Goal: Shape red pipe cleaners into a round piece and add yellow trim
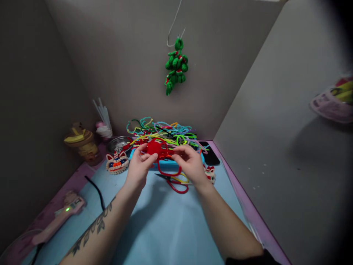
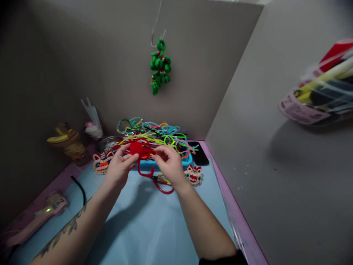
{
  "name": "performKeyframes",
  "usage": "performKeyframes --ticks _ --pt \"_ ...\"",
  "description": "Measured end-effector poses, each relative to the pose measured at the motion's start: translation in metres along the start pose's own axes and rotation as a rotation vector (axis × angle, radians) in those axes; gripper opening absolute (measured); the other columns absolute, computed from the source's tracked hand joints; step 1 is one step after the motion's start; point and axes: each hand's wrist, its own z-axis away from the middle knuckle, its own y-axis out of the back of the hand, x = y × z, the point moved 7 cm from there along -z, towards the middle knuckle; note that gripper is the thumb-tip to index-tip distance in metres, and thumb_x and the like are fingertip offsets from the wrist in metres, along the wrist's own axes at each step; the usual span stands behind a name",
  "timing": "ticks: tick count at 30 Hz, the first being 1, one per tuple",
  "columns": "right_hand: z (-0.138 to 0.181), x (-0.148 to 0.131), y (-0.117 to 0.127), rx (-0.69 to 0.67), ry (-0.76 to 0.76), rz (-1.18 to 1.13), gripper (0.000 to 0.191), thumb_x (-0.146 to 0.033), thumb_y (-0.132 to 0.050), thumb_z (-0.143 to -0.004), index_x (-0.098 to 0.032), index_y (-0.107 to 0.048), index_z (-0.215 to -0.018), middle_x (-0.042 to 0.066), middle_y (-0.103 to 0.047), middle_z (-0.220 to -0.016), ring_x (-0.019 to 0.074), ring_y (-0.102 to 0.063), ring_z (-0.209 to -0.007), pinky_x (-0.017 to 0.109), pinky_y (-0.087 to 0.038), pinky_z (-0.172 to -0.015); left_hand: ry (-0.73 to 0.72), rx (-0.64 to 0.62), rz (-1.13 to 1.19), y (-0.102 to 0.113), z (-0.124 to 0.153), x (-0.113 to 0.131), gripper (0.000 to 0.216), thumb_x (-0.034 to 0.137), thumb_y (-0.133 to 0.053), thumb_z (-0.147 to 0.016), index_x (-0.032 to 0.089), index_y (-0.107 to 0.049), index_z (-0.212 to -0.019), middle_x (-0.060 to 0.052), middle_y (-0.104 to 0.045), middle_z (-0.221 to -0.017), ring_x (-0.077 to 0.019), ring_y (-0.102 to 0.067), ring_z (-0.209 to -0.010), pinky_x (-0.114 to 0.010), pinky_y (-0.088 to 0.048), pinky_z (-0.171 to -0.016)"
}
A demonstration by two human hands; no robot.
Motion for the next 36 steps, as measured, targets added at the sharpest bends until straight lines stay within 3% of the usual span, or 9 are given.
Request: performKeyframes --ticks 4,14,22,28,31,36 --pt "0.010 -0.001 -0.014 -0.021 0.017 0.063 0.011 -0.026 -0.066 -0.077 -0.020 -0.067 -0.086 0.004 -0.068 -0.088 0.0166 -0.063 -0.081 0.029 -0.051 -0.072 0.033 -0.021 0.027 -0.006 0.004 -0.003 0.078 0.033 -0.083 -0.055 0.016 -0.045 -0.121 0.002 -0.065 -0.065 -0.0098 -0.056 -0.054 -0.018 -0.036 -0.050" --pt "0.012 0.004 -0.009 0.062 -0.001 0.093 0.012 -0.027 -0.064 -0.079 -0.019 -0.068 -0.087 0.004 -0.070 -0.084 0.0168 -0.063 -0.079 0.030 -0.051 -0.075 0.019 -0.098 0.001 -0.017 0.013 -0.002 0.068 0.028 -0.081 -0.059 0.016 -0.047 -0.116 0.008 -0.056 -0.055 -0.0070 -0.046 -0.046 -0.018 -0.030 -0.046" --pt "0.017 0.001 -0.012 0.083 0.077 0.147 0.012 -0.026 -0.062 -0.081 -0.021 -0.071 -0.085 0.004 -0.070 -0.084 0.0173 -0.061 -0.081 0.032 -0.050 -0.077 0.057 -0.107 0.047 -0.020 0.015 -0.004 0.071 0.029 -0.083 -0.056 0.016 -0.046 -0.117 0.010 -0.052 -0.052 -0.0048 -0.039 -0.041 -0.018 -0.023 -0.043" --pt "0.016 -0.007 -0.018 -0.008 0.189 0.202 0.026 -0.014 -0.053 -0.080 -0.023 -0.068 -0.099 0.006 -0.069 -0.097 0.0205 -0.059 -0.097 0.038 -0.049 -0.088 0.062 -0.052 0.113 -0.016 0.012 -0.001 0.071 0.029 -0.084 -0.054 0.017 -0.046 -0.113 0.009 -0.054 -0.054 -0.0041 -0.041 -0.042 -0.016 -0.023 -0.043" --pt "0.018 -0.018 -0.019 -0.035 0.329 0.241 0.037 -0.010 -0.052 -0.074 -0.022 -0.061 -0.108 0.007 -0.064 -0.105 0.0223 -0.056 -0.103 0.042 -0.046 -0.094 0.053 -0.012 0.150 -0.011 0.010 -0.001 0.074 0.029 -0.084 -0.054 0.017 -0.046 -0.116 0.009 -0.056 -0.056 -0.0038 -0.041 -0.042 -0.016 -0.023 -0.044" --pt "0.028 -0.022 -0.038 -0.211 0.461 0.241 0.030 -0.015 -0.061 -0.076 -0.022 -0.060 -0.105 0.008 -0.059 -0.103 0.0207 -0.056 -0.102 0.038 -0.049 -0.090 0.032 0.068 0.221 -0.003 0.008 0.000 0.078 0.028 -0.084 -0.053 0.017 -0.043 -0.119 0.006 -0.063 -0.064 -0.0064 -0.052 -0.051 -0.017 -0.034 -0.050"
